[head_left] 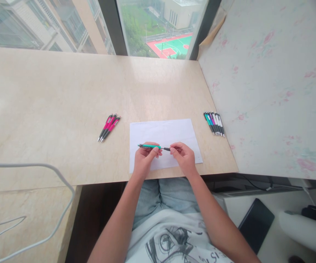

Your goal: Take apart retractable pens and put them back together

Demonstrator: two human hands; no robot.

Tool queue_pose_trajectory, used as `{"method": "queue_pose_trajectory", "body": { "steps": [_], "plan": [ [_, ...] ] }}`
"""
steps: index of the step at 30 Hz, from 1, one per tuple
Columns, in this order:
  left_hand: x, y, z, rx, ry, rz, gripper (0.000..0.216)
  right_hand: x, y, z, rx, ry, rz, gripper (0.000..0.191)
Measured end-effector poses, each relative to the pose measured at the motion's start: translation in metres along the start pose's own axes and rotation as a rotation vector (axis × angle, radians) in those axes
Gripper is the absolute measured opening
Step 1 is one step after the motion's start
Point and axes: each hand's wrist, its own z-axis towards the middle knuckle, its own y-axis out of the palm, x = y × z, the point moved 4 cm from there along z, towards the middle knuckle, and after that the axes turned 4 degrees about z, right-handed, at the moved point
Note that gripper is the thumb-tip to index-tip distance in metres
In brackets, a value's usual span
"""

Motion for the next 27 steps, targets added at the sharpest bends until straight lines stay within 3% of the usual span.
{"method": "queue_pose_trajectory", "body": {
  "steps": [8, 17, 27],
  "plan": [
    [-0.0015, -0.0012, 0.0017, -0.024, 0.022, -0.034, 0.019, 0.0055, -0.0064, 0.0015, 0.074, 0.043, 0.151, 0.021],
    [0.0004, 0.0026, 0.0001, -0.089, 0.036, 0.119, 0.021, 0.0035, -0.0059, 0.0016, 0.047, -0.030, 0.050, 0.015],
    [-0.0029, -0.0019, 0.0018, -0.035, 0.016, -0.013, 0.020, 0.0040, -0.0069, 0.0013, 0.063, -0.062, 0.065, 0.014]
  ]
}}
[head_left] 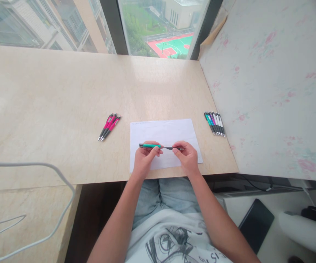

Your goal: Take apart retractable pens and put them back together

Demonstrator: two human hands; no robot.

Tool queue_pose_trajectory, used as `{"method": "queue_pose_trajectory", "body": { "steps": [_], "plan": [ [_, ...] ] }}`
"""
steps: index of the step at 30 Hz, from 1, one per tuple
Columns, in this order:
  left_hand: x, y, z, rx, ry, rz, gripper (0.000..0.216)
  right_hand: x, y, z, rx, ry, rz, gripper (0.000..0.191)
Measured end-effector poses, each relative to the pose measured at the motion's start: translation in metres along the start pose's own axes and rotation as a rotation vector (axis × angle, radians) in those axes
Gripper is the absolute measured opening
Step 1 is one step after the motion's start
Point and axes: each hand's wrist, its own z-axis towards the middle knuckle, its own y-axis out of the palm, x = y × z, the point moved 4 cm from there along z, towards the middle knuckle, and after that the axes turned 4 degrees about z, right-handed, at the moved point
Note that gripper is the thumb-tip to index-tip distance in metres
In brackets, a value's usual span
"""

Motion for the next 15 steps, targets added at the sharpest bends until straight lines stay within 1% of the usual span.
{"method": "queue_pose_trajectory", "body": {
  "steps": [5, 10, 15],
  "plan": [
    [0.0003, -0.0008, 0.0015, 0.046, -0.006, -0.092, 0.017, -0.0004, -0.0019, 0.0006, 0.043, -0.032, -0.029, 0.016],
    [0.0000, -0.0027, 0.0030, 0.107, -0.050, -0.221, 0.017, 0.0018, -0.0049, 0.0011, 0.090, -0.032, 0.025, 0.016],
    [0.0005, -0.0043, 0.0031, 0.114, -0.064, -0.265, 0.017, -0.0039, -0.0071, 0.0025, 0.096, -0.051, -0.001, 0.014]
  ]
}}
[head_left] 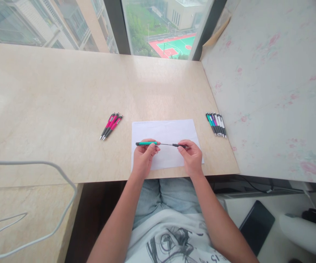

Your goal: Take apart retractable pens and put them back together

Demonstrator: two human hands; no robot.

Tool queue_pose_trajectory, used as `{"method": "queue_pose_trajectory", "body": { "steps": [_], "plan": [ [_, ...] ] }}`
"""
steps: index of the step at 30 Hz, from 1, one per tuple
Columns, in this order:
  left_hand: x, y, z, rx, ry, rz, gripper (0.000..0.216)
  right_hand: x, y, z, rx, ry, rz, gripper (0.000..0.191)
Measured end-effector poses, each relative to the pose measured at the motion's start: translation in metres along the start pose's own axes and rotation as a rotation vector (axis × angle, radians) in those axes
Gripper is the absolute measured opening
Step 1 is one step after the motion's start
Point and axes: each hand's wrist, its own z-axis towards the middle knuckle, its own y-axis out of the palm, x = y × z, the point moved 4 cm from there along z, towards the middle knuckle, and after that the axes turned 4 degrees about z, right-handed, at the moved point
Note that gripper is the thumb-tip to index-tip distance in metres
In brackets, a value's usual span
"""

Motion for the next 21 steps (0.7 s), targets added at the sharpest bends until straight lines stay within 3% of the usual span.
{"method": "queue_pose_trajectory", "body": {
  "steps": [6, 12, 21],
  "plan": [
    [0.002, -0.001, 0.001, 0.022, -0.018, -0.068, 0.019, -0.027, 0.005, 0.006, -0.080, -0.105, -0.141, 0.011],
    [0.002, -0.004, 0.002, 0.061, -0.042, -0.100, 0.021, -0.045, 0.007, 0.009, -0.101, -0.105, -0.197, 0.012],
    [0.000, -0.009, 0.004, 0.075, -0.069, -0.168, 0.024, -0.039, -0.010, 0.009, -0.050, -0.079, -0.191, 0.014]
  ]
}}
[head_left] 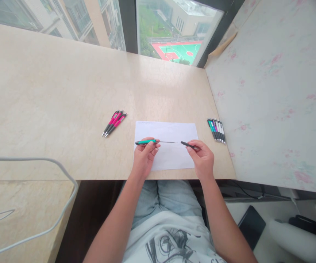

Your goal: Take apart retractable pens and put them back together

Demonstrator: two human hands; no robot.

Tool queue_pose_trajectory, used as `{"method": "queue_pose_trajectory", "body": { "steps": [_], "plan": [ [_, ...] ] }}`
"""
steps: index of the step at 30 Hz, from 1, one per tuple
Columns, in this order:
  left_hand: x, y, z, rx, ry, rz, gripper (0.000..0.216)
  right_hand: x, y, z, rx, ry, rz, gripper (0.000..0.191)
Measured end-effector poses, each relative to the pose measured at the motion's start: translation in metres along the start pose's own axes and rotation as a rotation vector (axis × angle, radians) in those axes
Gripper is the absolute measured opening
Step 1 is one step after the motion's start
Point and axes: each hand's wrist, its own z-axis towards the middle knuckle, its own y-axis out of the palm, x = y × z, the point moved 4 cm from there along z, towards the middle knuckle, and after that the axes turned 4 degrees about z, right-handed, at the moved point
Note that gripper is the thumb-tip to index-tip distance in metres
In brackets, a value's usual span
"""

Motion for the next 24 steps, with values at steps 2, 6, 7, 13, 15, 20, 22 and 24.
{"method": "queue_pose_trajectory", "body": {
  "steps": [2, 6, 7, 13, 15, 20, 22, 24],
  "plan": [
    [0.000, 0.000, 0.000, 0.007, -0.009, -0.026, 0.024, 0.009, -0.002, 0.002, 0.017, 0.044, -0.042, 0.015],
    [0.001, 0.000, 0.000, 0.003, -0.022, -0.057, 0.024, 0.021, -0.002, 0.018, 0.041, 0.063, -0.227, 0.015],
    [0.001, 0.000, 0.000, 0.003, -0.026, -0.065, 0.024, 0.020, -0.001, 0.025, 0.040, 0.020, -0.287, 0.014],
    [0.001, 0.000, 0.000, 0.008, -0.035, -0.083, 0.024, -0.003, 0.014, 0.073, -0.091, -0.244, -0.685, 0.011],
    [0.002, 0.001, 0.000, 0.003, -0.035, -0.078, 0.023, -0.005, 0.017, 0.086, -0.130, -0.225, -0.745, 0.010],
    [0.004, 0.002, -0.002, -0.015, -0.018, -0.034, 0.022, 0.004, 0.020, 0.100, -0.072, -0.205, -0.786, 0.012],
    [0.004, 0.003, -0.002, -0.021, -0.014, -0.033, 0.022, 0.013, 0.020, 0.099, -0.031, -0.201, -0.834, 0.014],
    [0.003, 0.002, -0.002, -0.022, -0.024, -0.047, 0.022, 0.022, 0.019, 0.095, -0.016, -0.176, -0.947, 0.016]
  ]
}}
